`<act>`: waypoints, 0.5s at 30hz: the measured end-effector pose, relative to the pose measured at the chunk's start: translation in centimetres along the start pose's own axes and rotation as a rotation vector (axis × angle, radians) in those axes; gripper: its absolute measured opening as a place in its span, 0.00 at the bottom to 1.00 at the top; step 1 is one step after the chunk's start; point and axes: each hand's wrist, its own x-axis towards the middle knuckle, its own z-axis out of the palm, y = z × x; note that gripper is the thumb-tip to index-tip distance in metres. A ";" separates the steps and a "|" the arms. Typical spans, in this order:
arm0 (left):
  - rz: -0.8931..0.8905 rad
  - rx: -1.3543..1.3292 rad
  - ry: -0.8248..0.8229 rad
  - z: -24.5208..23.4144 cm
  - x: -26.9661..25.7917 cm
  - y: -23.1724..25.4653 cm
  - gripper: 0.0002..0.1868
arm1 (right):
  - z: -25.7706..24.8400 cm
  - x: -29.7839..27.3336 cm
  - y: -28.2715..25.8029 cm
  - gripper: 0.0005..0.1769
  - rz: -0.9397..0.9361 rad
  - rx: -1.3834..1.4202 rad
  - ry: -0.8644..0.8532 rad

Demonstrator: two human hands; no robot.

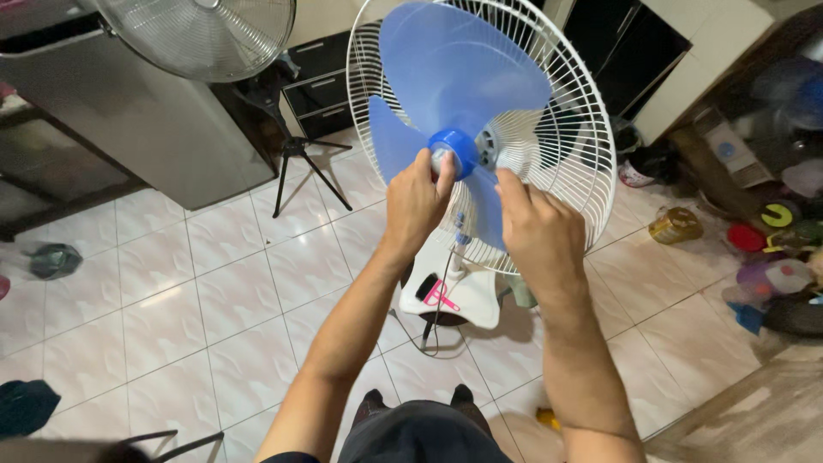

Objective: The person attaches a blue fan blade to a white pedestal fan, aligns it with the motor shaft, and secures it by tightening the central nut. The person then wipes the fan blade with a cloth and continues to adjust the nut to ensure the blade is firmly mounted.

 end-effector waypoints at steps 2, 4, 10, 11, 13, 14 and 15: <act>-0.047 -0.051 0.026 0.5 0.0 -0.1 0.24 | -0.2 0.4 -0.9 0.09 -0.031 -0.038 0.025; -0.101 -0.102 0.044 0.9 0.0 -0.1 0.24 | 0.3 0.3 -1.8 0.10 -0.034 -0.072 0.063; -0.097 -0.159 0.076 1.1 -0.1 -0.4 0.24 | 2.8 -2.1 -1.5 0.10 0.111 0.232 0.190; -0.090 -0.157 0.078 1.1 -0.1 -0.5 0.24 | 3.3 -2.4 -1.3 0.10 0.143 0.283 0.198; -0.071 -0.160 0.084 1.2 -0.1 -0.6 0.24 | 4.5 -2.8 -1.2 0.09 0.203 0.378 0.218; -0.075 -0.173 0.078 1.3 0.1 -0.6 0.24 | 4.9 -2.9 -1.2 0.10 0.199 0.395 0.242; -0.079 -0.186 0.071 1.3 0.2 -0.5 0.24 | 5.3 -3.0 -1.4 0.10 0.194 0.412 0.267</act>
